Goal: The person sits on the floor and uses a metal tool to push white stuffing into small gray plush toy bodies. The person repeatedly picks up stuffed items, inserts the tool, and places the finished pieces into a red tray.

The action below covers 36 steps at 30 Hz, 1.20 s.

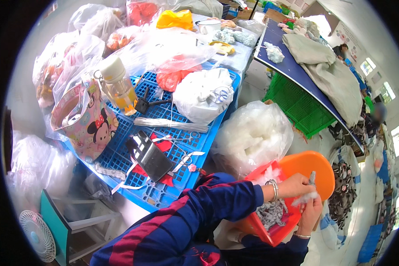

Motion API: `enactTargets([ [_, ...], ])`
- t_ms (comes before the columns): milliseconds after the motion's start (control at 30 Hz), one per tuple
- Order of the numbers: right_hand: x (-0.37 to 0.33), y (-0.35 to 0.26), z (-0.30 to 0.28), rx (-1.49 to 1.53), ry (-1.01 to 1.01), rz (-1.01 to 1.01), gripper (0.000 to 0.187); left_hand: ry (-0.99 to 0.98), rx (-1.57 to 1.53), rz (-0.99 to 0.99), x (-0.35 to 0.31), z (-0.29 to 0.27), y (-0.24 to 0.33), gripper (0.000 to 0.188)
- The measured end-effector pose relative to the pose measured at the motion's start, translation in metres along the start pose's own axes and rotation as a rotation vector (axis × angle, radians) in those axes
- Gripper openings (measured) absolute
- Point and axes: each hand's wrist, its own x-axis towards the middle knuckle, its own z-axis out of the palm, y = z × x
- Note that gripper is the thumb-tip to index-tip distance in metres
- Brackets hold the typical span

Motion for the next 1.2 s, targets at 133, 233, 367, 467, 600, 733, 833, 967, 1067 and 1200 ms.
enactTargets([
  [133, -0.003, 0.005, 0.01, 0.118, -0.022, 0.054, 0.014, 0.076, 0.075, -0.039, 0.005, -0.01, -0.01, 0.035],
  [233, -0.003, 0.024, -0.005, 0.125, -0.136, 0.145, 0.014, 0.109, -0.085, -0.104, 0.005, -0.02, 0.0, 0.033],
  [367, 0.002, 0.071, -0.038, 0.038, -0.011, 0.11, 0.021, 0.127, 0.095, -0.133, 0.011, -0.036, 0.007, 0.03],
  [467, 0.022, 0.068, -0.044, 0.413, 0.012, 0.049, 0.011, -0.108, 0.394, -0.132, 0.003, -0.027, -0.014, 0.031],
  [600, 0.016, 0.043, -0.025, 0.123, -0.029, 0.159, 0.006, -0.397, 0.634, -0.196, -0.007, -0.008, -0.032, 0.031],
  [733, 0.008, 0.063, -0.048, 0.139, -0.221, 0.093, 0.006, -0.438, 0.575, -0.22, -0.005, -0.002, -0.032, 0.032],
  [833, 0.004, 0.051, -0.048, 0.096, -0.248, 0.156, 0.007, -0.519, 0.574, -0.267, -0.003, 0.0, -0.026, 0.035],
  [967, -0.001, 0.054, -0.05, 0.16, -0.212, 0.116, 0.005, -0.556, 0.427, -0.281, 0.0, 0.002, -0.036, 0.04],
  [1067, -0.005, 0.05, -0.053, 0.156, -0.214, 0.127, 0.003, -0.561, 0.279, -0.304, 0.0, 0.006, -0.038, 0.042],
  [1200, -0.008, 0.065, -0.062, 0.141, -0.2, -0.05, 0.003, -0.576, 0.364, -0.277, -0.005, 0.011, -0.027, 0.042],
])
